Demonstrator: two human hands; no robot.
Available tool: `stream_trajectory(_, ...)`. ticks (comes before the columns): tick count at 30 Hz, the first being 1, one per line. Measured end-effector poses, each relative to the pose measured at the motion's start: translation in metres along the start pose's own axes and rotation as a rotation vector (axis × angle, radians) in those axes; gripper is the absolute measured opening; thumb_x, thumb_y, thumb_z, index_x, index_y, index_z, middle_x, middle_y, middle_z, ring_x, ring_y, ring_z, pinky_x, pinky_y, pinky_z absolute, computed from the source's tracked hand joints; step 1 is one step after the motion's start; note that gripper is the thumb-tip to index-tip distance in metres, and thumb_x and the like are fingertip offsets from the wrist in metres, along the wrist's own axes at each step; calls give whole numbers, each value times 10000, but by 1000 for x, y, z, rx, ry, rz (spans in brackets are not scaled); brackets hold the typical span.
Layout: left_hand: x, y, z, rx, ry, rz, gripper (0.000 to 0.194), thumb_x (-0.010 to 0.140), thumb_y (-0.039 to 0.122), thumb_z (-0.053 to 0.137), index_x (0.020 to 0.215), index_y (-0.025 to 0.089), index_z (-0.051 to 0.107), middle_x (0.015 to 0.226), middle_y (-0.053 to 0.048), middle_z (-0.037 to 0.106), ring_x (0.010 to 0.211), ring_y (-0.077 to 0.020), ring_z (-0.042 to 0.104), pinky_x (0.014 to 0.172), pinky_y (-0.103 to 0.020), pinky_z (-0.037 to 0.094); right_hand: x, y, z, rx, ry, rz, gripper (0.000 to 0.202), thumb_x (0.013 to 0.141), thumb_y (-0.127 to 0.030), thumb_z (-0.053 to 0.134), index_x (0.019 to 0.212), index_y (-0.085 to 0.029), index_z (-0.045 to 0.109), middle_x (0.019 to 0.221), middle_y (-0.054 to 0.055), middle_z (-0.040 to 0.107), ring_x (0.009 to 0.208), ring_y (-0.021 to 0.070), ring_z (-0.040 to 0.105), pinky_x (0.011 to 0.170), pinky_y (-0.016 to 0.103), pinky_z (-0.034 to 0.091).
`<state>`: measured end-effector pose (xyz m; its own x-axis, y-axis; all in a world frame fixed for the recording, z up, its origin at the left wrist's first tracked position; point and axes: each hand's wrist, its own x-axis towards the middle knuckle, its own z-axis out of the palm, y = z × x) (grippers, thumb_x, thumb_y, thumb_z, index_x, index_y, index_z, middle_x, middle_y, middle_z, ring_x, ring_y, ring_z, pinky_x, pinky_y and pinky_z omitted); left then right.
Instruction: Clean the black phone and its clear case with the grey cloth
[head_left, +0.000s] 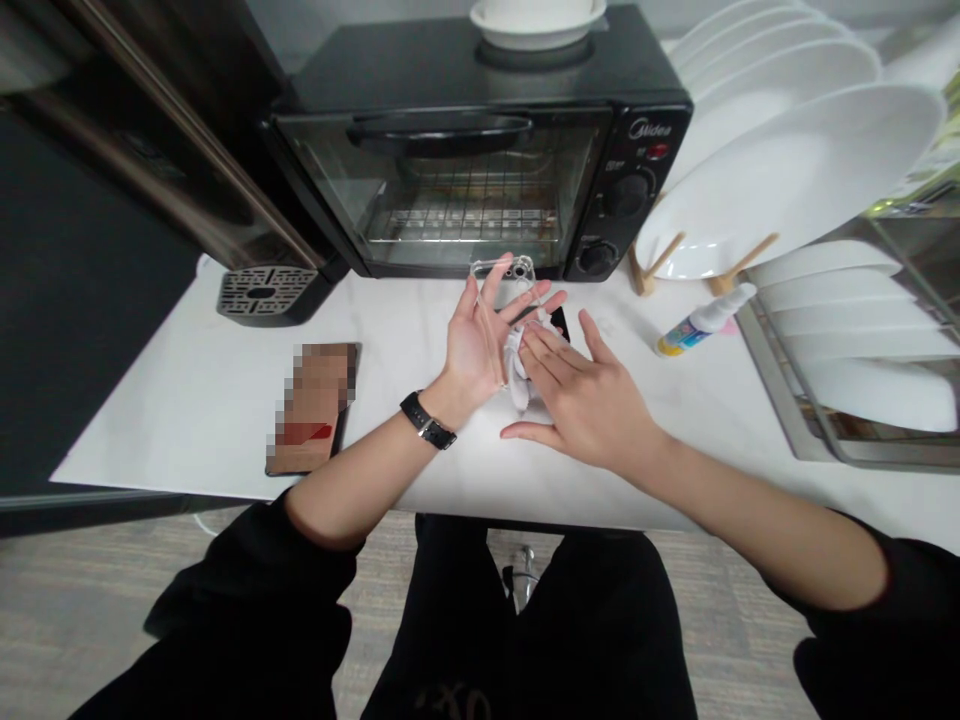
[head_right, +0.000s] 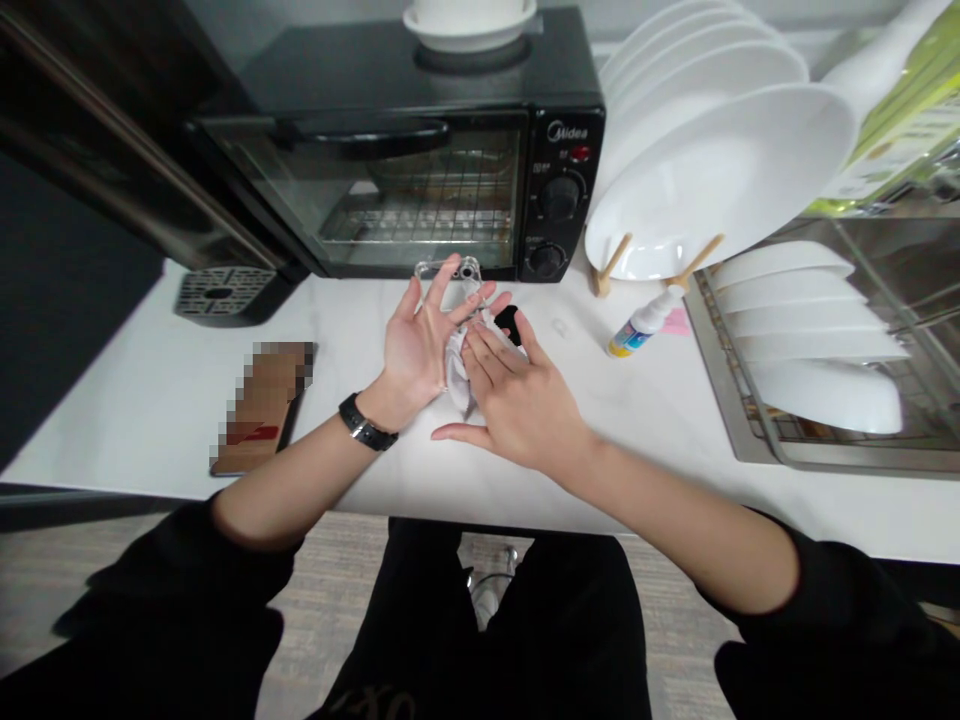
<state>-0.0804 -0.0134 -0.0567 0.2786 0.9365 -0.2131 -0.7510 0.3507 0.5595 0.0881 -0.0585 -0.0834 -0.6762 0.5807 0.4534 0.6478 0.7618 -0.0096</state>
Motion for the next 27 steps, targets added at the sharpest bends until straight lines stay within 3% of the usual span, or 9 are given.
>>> stream_trajectory(5, -5, -19, 12, -23, 7, -131, 591, 1191, 458, 336, 1729, 240, 446, 1570, -80, 702, 1550, -286, 604, 1355, -481, 419, -3, 19, 11, 80, -71, 128, 1186, 1016, -898, 367, 1720, 55, 324, 1748, 379, 388, 1678, 494, 389, 1365, 786, 240)
stream_trajectory(11, -5, -27, 17, -6, 37, -84, 552, 1190, 397, 404, 1699, 205, 495, 1627, -33, 666, 1693, -223, 404, 1399, -382, 335, -5, 25, 19, 183, -90, 148, 1192, 1037, -870, 343, 1789, -11, -3, 1849, 342, 147, 1760, 470, 153, 1381, 794, 141)
stream_trajectory(14, -7, -28, 20, 16, 16, -60, 549, 1192, 405, 390, 1683, 199, 522, 1647, -34, 649, 1689, -222, 412, 1386, -360, 348, -4, 21, 19, 196, -51, 152, 1092, 1084, -790, 337, 1795, -81, -93, 1877, 287, 61, 1771, 458, 70, 1373, 820, 121)
stream_trajectory(17, -7, -28, 18, -25, -11, -103, 587, 1187, 504, 344, 1710, 282, 490, 1617, -51, 675, 1630, -288, 513, 1360, -478, 404, 0, 19, 18, 236, -43, 100, 965, 1129, -696, 321, 1807, -127, -64, 1890, 230, 79, 1778, 411, 72, 1393, 781, 161)
stream_trajectory(20, -5, -20, 10, -76, -25, -104, 630, 1179, 568, 294, 1766, 350, 367, 1608, -73, 679, 1590, -338, 560, 1329, -592, 420, 3, 16, 15, 278, -72, 2, 972, 1121, -713, 359, 1809, -94, 60, 1859, 251, 214, 1763, 396, 195, 1409, 758, 154)
stream_trajectory(24, -3, -2, -1, -97, -4, 20, 608, 1173, 606, 296, 1750, 423, 349, 1689, -44, 600, 1632, -353, 498, 1313, -625, 418, 5, 7, 7, 277, -70, -119, 1070, 1046, -830, 441, 1738, -22, 329, 1788, 282, 373, 1702, 391, 380, 1410, 721, 217)
stream_trajectory(27, -3, 6, -4, -85, 31, 129, 603, 1176, 618, 271, 1744, 433, 353, 1702, -45, 577, 1615, -335, 526, 1256, -588, 497, 5, 2, 2, 249, -54, -132, 1073, 1031, -851, 441, 1688, -3, 427, 1733, 287, 464, 1652, 383, 474, 1411, 694, 243)
